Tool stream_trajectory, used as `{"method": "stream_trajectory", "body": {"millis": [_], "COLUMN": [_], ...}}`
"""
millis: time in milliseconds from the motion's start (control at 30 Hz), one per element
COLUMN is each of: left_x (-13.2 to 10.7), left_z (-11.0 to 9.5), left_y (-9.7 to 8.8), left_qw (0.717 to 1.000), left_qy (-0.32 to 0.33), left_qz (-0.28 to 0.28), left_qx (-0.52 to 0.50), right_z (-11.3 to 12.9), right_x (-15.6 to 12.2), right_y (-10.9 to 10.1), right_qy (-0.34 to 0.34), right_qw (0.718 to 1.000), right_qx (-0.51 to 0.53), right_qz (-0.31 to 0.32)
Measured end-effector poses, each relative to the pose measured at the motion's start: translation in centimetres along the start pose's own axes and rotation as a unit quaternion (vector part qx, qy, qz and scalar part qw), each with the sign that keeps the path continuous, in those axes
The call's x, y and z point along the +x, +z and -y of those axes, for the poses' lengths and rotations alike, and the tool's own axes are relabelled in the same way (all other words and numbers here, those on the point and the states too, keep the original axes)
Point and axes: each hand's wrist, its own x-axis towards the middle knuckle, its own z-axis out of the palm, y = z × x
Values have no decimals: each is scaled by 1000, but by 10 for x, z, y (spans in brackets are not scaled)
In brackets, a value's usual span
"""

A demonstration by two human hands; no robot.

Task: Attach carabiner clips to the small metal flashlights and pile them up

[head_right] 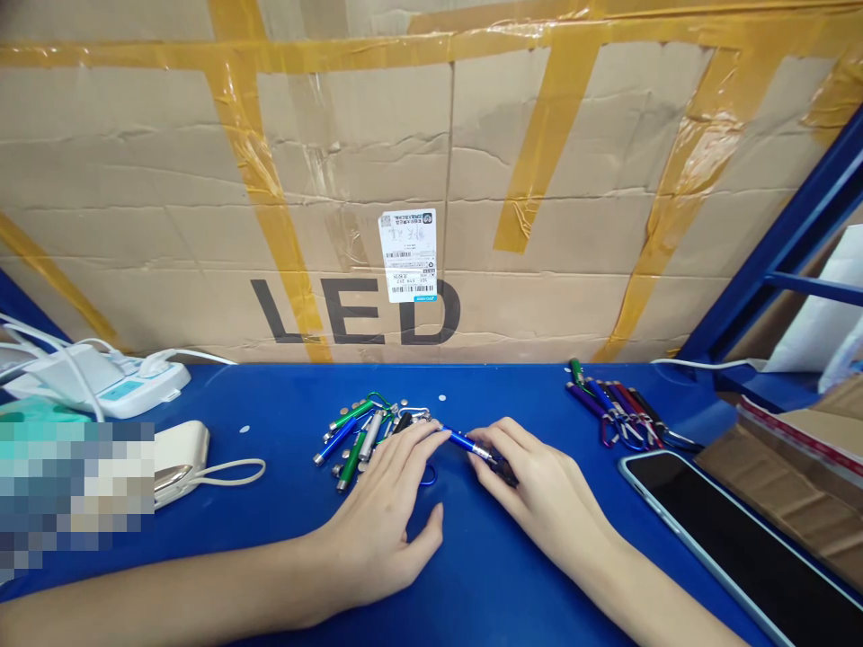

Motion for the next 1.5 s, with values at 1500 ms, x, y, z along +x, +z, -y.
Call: {"method": "stream_trajectory", "body": {"millis": [1500], "left_x": [4], "left_z": [-1], "left_y": [-10], "left_qw": [996], "left_qy": [-26], "left_qz": [-16], "left_qx": [-85], "right_z": [14], "right_x": [-4], "right_y": [-2], "right_qy": [-35], "right_qw": [988], "right_qx": [111], "right_qz": [-99]}}
